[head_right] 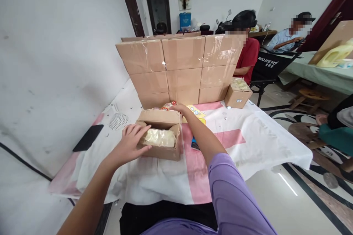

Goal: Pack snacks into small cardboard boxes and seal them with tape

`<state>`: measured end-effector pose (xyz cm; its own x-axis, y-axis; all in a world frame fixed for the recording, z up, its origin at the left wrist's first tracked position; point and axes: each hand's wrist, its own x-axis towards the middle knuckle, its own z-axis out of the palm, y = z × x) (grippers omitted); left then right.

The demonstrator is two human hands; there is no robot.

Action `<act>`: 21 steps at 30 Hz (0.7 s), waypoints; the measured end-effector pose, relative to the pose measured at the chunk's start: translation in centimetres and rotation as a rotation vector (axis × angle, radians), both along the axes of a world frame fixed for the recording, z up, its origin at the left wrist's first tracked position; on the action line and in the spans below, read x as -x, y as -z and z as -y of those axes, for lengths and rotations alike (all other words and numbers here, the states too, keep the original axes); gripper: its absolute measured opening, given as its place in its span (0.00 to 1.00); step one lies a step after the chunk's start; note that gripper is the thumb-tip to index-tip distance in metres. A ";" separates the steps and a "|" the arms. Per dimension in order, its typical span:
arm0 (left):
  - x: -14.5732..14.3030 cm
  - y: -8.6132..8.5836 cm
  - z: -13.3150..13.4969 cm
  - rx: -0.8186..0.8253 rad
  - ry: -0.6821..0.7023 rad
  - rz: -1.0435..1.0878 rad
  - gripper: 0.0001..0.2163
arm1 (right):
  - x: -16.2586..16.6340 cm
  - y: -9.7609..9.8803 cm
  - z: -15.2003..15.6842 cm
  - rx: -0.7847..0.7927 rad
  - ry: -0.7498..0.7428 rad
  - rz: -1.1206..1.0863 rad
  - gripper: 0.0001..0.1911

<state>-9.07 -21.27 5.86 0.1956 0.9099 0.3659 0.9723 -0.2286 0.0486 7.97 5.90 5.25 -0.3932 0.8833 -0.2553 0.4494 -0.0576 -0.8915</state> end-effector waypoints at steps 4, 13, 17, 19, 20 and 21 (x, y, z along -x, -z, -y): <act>-0.8 -0.6 1.2 -0.289 -0.026 -0.064 0.10 | -1.1 0.0 0.6 -0.167 0.026 -0.187 0.15; -3.1 -1.3 4.5 -0.081 0.108 -0.149 0.19 | -6.9 -6.8 5.9 -0.878 0.125 -0.681 0.24; -1.7 -2.1 3.2 0.123 0.041 -0.167 0.34 | -8.4 -8.7 11.1 -0.858 0.020 -0.598 0.19; -1.1 -2.2 2.4 0.171 0.015 -0.177 0.34 | -8.3 -8.2 12.9 -0.849 -0.022 -0.510 0.14; -0.8 -2.2 2.1 0.178 0.008 -0.181 0.34 | -8.1 -7.7 13.4 -0.862 -0.030 -0.461 0.12; -0.6 -2.2 1.9 0.172 -0.002 -0.183 0.33 | -7.8 -7.0 13.7 -0.881 -0.028 -0.414 0.09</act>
